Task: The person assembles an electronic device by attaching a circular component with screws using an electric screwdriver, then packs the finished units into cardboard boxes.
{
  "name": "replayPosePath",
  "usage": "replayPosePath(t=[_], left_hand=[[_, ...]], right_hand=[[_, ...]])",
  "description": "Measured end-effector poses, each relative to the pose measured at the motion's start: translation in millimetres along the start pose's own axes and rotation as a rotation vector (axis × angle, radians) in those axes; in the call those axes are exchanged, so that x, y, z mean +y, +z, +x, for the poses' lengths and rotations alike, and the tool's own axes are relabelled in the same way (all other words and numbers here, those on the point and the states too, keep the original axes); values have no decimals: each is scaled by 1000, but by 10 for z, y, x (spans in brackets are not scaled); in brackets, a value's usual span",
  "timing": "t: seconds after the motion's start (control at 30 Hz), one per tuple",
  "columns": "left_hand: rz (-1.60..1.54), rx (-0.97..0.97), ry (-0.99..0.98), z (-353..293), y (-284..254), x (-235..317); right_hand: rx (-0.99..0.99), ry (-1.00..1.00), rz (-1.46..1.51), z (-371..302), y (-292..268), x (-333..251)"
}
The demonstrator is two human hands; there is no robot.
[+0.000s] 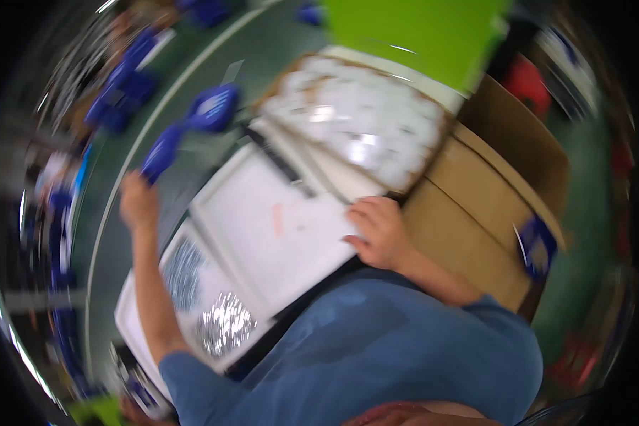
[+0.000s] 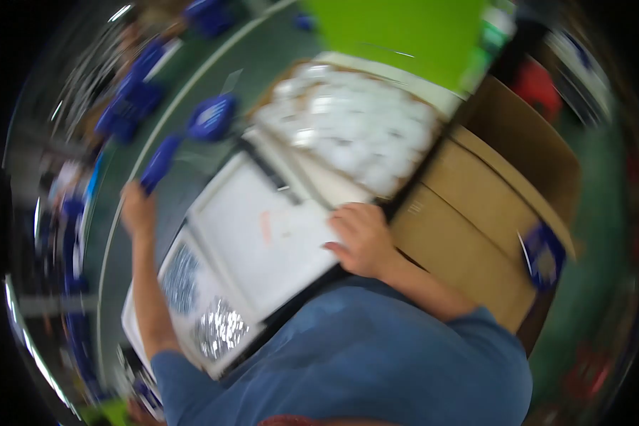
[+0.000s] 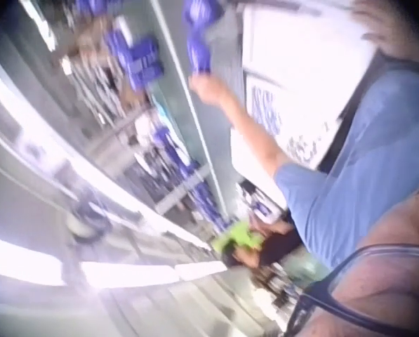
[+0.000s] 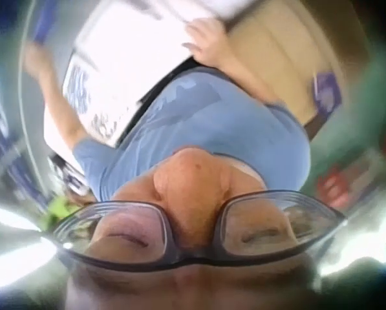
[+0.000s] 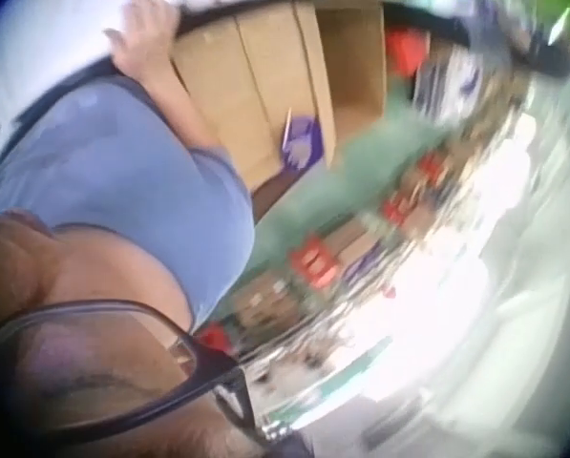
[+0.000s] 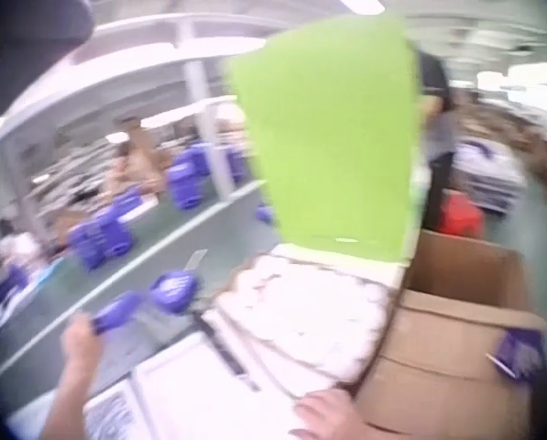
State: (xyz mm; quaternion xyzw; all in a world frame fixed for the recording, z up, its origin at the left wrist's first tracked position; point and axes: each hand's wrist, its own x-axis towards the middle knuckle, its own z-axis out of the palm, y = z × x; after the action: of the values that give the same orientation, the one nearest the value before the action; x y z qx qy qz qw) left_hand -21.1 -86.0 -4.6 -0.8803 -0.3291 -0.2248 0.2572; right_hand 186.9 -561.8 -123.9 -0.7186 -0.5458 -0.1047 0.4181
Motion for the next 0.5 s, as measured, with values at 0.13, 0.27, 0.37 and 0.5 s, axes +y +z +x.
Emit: replayPosePath(t=[0.13, 0.27, 0.37, 0.5], left_hand=[[61, -137, -64, 7, 669, -874], [166, -300, -131, 230, 934, -1005], [193, -342, -134, 237, 1103, -1259], [196, -302, -68, 304, 1311, -1293]], right_hand=[[83, 44, 100, -168, -124, -28], [254, 114, 11, -504, -302, -6], [294, 156, -33, -719, -386, 2], [422, 269, -181, -1037, -580, -31]])
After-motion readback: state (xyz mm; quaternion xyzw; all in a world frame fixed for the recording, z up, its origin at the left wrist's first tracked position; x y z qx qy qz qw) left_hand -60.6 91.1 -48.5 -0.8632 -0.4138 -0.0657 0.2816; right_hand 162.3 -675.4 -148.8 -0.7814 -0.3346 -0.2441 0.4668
